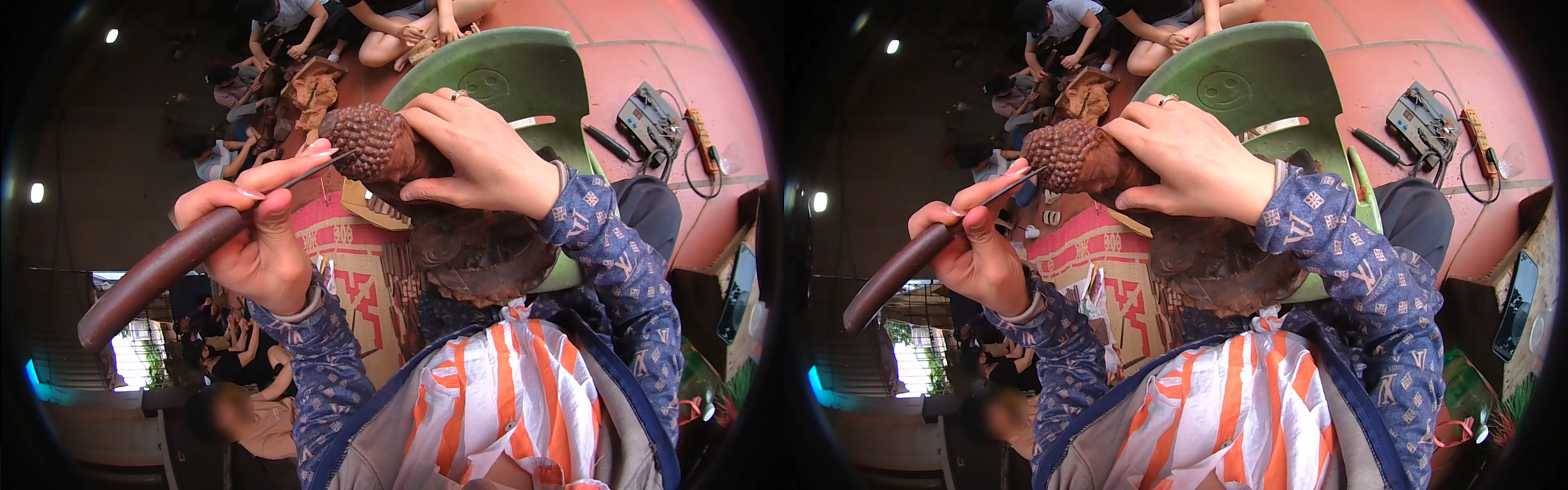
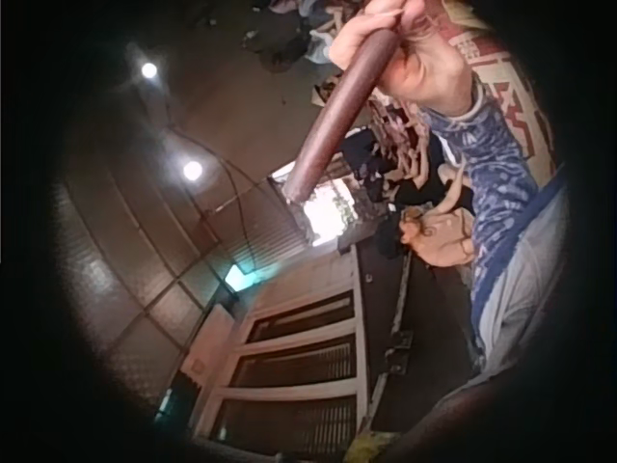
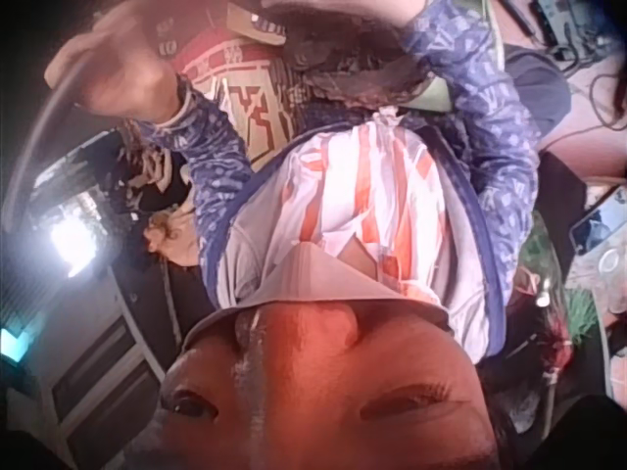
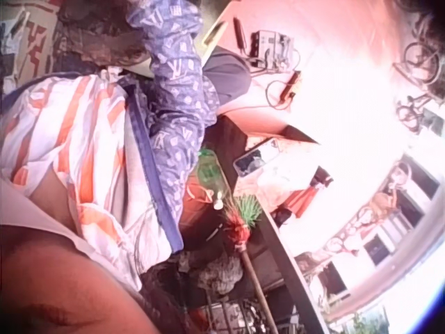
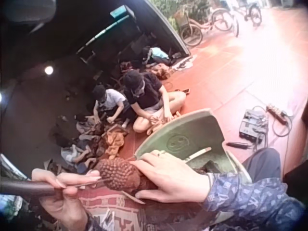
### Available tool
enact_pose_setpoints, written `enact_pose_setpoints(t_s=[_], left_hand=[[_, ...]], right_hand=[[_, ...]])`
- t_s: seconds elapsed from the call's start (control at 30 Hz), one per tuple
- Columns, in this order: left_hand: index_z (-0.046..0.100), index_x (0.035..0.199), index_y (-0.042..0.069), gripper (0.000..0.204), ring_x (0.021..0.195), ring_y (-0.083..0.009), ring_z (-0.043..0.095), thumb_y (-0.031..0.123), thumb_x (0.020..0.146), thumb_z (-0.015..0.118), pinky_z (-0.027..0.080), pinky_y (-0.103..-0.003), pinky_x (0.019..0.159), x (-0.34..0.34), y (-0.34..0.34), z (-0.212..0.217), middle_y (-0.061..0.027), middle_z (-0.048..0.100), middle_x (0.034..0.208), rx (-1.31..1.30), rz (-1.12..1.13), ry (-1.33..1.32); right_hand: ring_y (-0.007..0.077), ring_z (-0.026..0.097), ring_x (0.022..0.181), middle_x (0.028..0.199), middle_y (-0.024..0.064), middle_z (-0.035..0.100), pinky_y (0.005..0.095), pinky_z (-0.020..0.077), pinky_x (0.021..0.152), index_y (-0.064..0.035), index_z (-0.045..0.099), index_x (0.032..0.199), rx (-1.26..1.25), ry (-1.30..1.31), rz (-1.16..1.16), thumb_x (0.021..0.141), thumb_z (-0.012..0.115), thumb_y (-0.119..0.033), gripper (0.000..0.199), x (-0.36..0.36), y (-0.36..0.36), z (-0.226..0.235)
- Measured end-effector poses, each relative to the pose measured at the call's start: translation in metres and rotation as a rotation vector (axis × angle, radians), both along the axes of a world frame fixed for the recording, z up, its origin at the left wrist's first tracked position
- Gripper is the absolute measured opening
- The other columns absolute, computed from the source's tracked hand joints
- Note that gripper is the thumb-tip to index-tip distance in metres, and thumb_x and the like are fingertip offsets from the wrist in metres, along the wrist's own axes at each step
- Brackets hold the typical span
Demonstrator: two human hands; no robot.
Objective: The person carves a wooden Buddha head sculpture using a chisel and mallet. They hold the sculpture in their lap and repeatedly strike the chisel to refine the details of the head and hair.
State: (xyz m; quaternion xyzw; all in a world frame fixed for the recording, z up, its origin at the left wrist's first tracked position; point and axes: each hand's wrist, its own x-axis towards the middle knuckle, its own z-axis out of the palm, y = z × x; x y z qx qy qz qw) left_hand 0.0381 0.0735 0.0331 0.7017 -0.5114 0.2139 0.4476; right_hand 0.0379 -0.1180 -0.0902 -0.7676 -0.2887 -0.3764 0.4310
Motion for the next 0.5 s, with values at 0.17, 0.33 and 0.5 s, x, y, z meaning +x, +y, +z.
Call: enact_pose_setpoints(t_s=[0.17,0.33,0.5], left_hand=[[0.029,0.107,0.006,0.029,0.091,-0.043,0.069,0.018,0.099,0.054,0.06,-0.047,0.081,0.0038,0.0062,0.0085,-0.0325,0.066,0.091,0.102,0.02,-0.021],[0.029,0.106,0.007,0.028,0.091,-0.0423,0.069,0.018,0.099,0.054,0.06,-0.045,0.08,0.0047,0.0058,0.0096,-0.0325,0.067,0.091,0.113,0.016,-0.021],[0.03,0.106,0.007,0.028,0.09,-0.0411,0.069,0.018,0.099,0.054,0.058,-0.046,0.083,0.0047,0.0027,0.0102,-0.0322,0.067,0.091,0.133,-0.001,-0.039]], right_hand=[[0.0354,0.057,0.095,0.102,0.016,0.058,0.043,0.0473,0.082,-0.0011,0.056,0.114,0.003,-0.01,-0.049,0.066,0.082,-0.027,0.06,0.0017,0.0014,-0.0027],[0.0348,0.055,0.099,0.106,0.014,0.056,0.0407,0.0444,0.084,-0.0002,0.056,0.114,0.005,0.019,-0.041,0.069,0.081,-0.031,0.06,0.0006,0.0018,-0.0029],[0.035,0.055,0.099,0.107,0.0143,0.056,0.0405,0.0445,0.084,0.0001,0.056,0.114,0.01,0.014,-0.045,0.069,0.081,-0.031,0.06,0.0003,0.0015,-0.0035]])
